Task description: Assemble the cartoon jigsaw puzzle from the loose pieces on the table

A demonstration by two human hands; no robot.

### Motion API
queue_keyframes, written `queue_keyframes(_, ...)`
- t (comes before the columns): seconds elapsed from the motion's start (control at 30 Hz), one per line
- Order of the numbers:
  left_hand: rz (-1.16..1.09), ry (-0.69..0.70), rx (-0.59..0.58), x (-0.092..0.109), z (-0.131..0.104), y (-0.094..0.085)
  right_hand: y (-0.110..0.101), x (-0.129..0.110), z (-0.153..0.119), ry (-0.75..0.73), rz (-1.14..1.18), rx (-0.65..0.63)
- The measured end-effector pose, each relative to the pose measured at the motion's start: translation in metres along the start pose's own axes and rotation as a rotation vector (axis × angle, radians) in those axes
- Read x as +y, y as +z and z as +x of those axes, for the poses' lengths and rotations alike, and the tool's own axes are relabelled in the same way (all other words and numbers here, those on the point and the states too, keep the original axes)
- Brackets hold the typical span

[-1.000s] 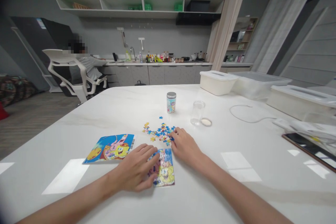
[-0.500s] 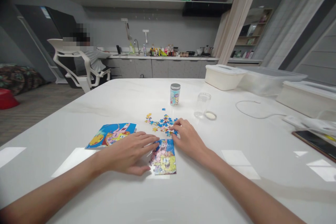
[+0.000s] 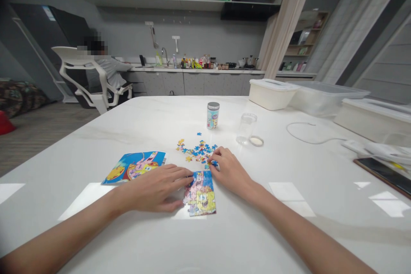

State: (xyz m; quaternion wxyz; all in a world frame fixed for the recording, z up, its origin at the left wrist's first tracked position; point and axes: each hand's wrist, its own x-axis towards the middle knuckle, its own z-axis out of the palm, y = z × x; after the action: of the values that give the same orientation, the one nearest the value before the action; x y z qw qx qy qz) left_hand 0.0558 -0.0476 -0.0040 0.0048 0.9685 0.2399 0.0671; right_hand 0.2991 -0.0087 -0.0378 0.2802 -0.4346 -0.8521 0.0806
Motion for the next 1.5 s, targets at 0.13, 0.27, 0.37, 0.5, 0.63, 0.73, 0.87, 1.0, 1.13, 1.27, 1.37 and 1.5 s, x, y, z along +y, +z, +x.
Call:
queue_keyframes(0.13, -0.008, -0.003, 0.007, 0.000, 0.000, 0.000, -0.001, 0.000, 0.000, 0.008, 0.008, -0.007)
queue_keyframes(0.27, 0.003, 0.003, 0.004, 0.000, 0.000, 0.000, -0.002, -0.002, 0.000, 0.034, 0.026, 0.005)
queue_keyframes(0.37, 0.029, 0.001, -0.002, 0.000, 0.000, -0.001, -0.002, -0.002, 0.000, 0.034, 0.030, 0.010)
queue_keyframes(0.5, 0.068, -0.020, -0.009, 0.001, 0.001, -0.001, -0.002, -0.002, 0.000, 0.030, 0.021, 0.005)
queue_keyframes(0.63, 0.052, -0.002, 0.012, 0.002, 0.000, 0.000, -0.003, -0.003, 0.001, 0.045, 0.027, 0.009)
queue_keyframes(0.73, 0.046, 0.004, 0.025, 0.002, 0.000, 0.000, -0.004, -0.005, 0.002, 0.056, 0.020, 0.005)
queue_keyframes(0.87, 0.047, 0.006, 0.014, 0.002, 0.001, -0.001, -0.005, -0.006, 0.003, 0.054, 0.035, 0.000)
queue_keyframes(1.0, 0.033, 0.003, -0.012, 0.003, 0.001, -0.004, -0.007, -0.009, 0.003, 0.054, 0.070, 0.001)
queue_keyframes(1.13, 0.019, -0.033, 0.020, 0.004, 0.002, -0.004, -0.011, -0.016, 0.004, 0.066, 0.134, 0.036)
queue_keyframes(1.27, -0.072, -0.229, 0.254, 0.005, 0.005, 0.007, -0.012, -0.024, 0.006, 0.168, 0.432, -0.029)
queue_keyframes(1.37, -0.289, -0.367, 0.389, 0.006, 0.009, 0.013, -0.010, -0.031, 0.007, 0.310, 0.808, -0.183)
queue_keyframes(1.5, -0.559, -0.425, 0.449, 0.009, 0.014, 0.009, -0.010, -0.041, 0.006, 0.397, 1.072, -0.290)
